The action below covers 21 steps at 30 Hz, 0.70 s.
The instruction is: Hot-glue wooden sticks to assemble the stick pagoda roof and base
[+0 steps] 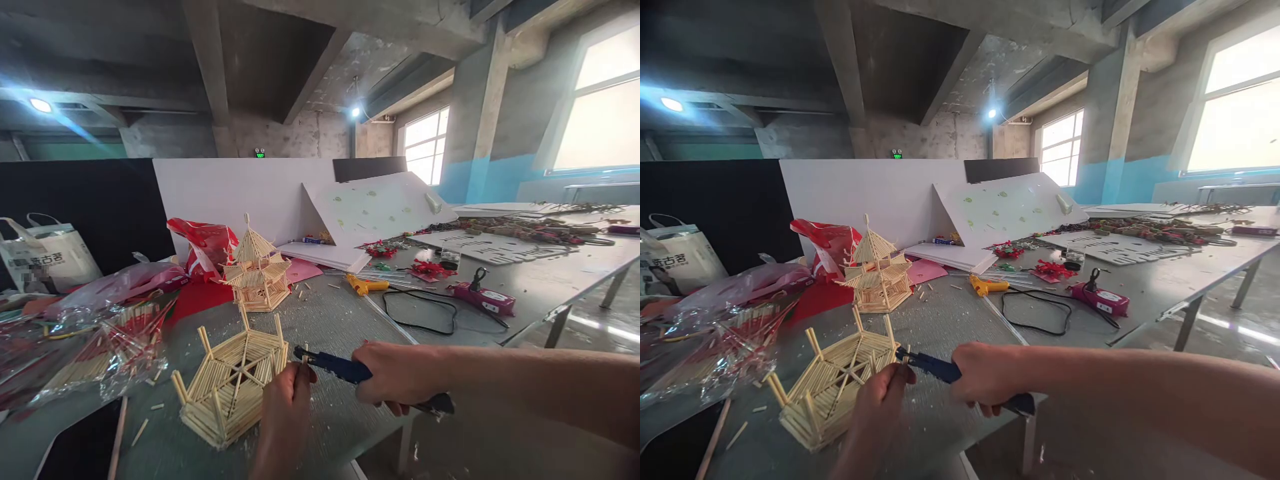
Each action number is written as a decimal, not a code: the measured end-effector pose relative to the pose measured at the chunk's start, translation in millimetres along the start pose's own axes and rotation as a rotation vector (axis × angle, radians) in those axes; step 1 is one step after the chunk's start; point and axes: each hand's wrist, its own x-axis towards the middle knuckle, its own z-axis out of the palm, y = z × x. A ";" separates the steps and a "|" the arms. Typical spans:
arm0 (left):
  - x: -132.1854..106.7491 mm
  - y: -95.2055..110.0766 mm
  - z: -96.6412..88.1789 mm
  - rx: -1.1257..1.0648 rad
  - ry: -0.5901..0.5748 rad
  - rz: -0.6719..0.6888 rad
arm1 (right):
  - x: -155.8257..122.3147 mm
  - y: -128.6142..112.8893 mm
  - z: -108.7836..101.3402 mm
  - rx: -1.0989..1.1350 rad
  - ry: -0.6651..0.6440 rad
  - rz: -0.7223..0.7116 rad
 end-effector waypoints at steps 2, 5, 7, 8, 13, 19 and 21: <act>1.1 -0.8 -0.1 -0.012 -0.015 -0.020 | 0.6 0.5 -0.7 -0.005 0.010 -0.013; 2.9 -2.6 0.3 -0.045 -0.036 -0.034 | 0.5 1.8 -2.1 -0.028 0.019 -0.014; 4.6 -4.5 0.8 -0.080 -0.036 -0.030 | -0.5 2.3 -3.5 -0.037 0.011 -0.006; 5.5 -5.6 1.1 -0.094 -0.036 -0.028 | -1.3 2.2 -4.4 -0.039 0.007 -0.003; 9.4 -10.4 2.9 -0.124 -0.046 -0.025 | -4.3 -2.2 -9.1 -0.081 0.010 0.020; 10.6 -11.1 4.3 -0.154 -0.064 -0.035 | -7.5 -7.7 -14.1 -0.087 -0.012 0.017; 11.0 -11.2 4.3 -0.155 -0.067 -0.037 | -8.7 -8.4 -16.2 -0.082 -0.019 0.009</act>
